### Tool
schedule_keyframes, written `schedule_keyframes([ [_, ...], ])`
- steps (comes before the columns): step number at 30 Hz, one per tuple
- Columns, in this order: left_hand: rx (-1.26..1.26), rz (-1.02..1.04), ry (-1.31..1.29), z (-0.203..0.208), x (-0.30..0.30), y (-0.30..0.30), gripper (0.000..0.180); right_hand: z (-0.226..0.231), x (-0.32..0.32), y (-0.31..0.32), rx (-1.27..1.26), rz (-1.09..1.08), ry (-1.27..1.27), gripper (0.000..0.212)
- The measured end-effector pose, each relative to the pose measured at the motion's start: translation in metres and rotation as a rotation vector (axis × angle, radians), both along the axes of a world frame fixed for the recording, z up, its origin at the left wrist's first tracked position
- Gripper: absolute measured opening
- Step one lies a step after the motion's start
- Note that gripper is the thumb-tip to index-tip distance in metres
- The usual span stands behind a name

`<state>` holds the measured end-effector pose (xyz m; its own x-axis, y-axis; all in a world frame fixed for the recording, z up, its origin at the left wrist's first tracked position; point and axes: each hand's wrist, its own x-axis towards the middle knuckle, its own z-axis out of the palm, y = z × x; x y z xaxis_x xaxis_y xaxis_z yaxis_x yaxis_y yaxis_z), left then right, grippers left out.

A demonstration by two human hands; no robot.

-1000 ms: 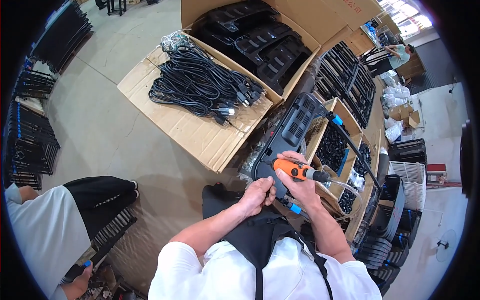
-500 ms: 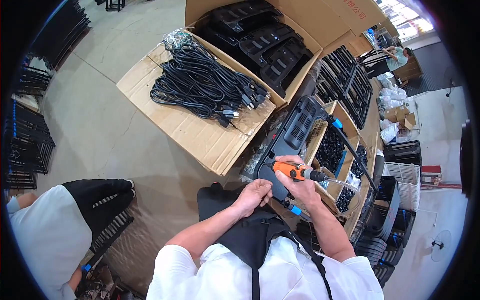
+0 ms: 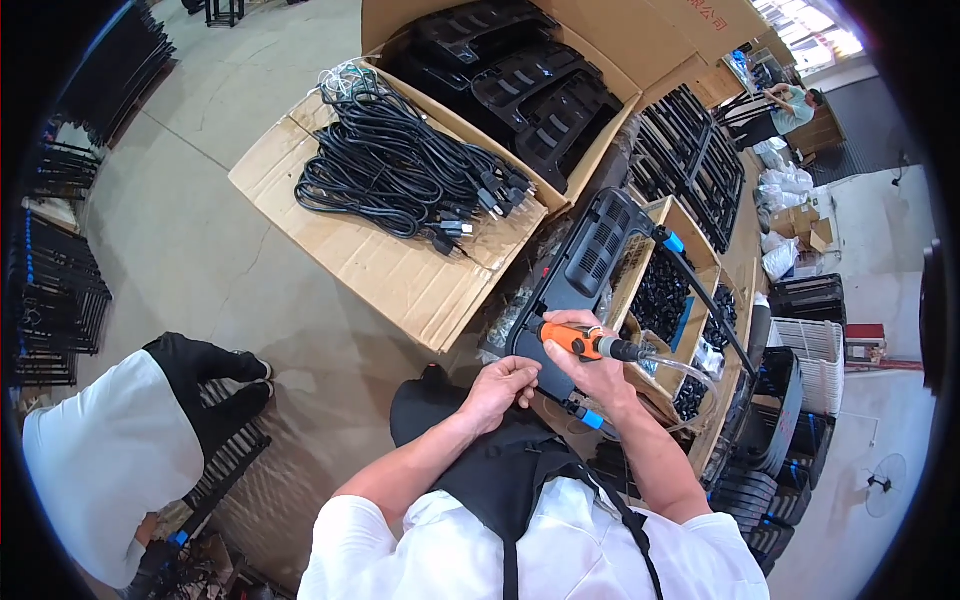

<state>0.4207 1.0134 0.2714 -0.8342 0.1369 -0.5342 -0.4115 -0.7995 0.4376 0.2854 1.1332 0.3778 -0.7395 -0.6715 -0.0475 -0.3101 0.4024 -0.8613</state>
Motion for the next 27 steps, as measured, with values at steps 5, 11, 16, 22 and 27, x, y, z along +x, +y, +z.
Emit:
schedule_keyframes([
  [5, 0.102, 0.126, -0.005, -0.007, -0.001, 0.008, 0.021, 0.007, -0.002, -0.009, -0.034, 0.036, 0.077, 0.039],
  [11, 0.183, 0.234, -0.173, 0.000, -0.020, 0.009, 0.027, 0.026, -0.017, 0.001, -0.041, 0.048, -0.045, 0.048],
  [16, 0.283, 0.337, -0.208, 0.010, -0.055, 0.015, 0.025, 0.055, -0.036, 0.051, -0.140, 0.022, -0.100, 0.050],
  [22, 0.364, 0.246, -0.074, 0.039, -0.137, 0.063, 0.022, 0.083, -0.074, 0.120, -0.232, -0.079, -0.089, 0.050],
  [27, 0.394, 0.164, -0.071, 0.056, -0.196, 0.114, 0.022, 0.083, -0.118, 0.174, -0.349, -0.188, -0.088, 0.049],
])
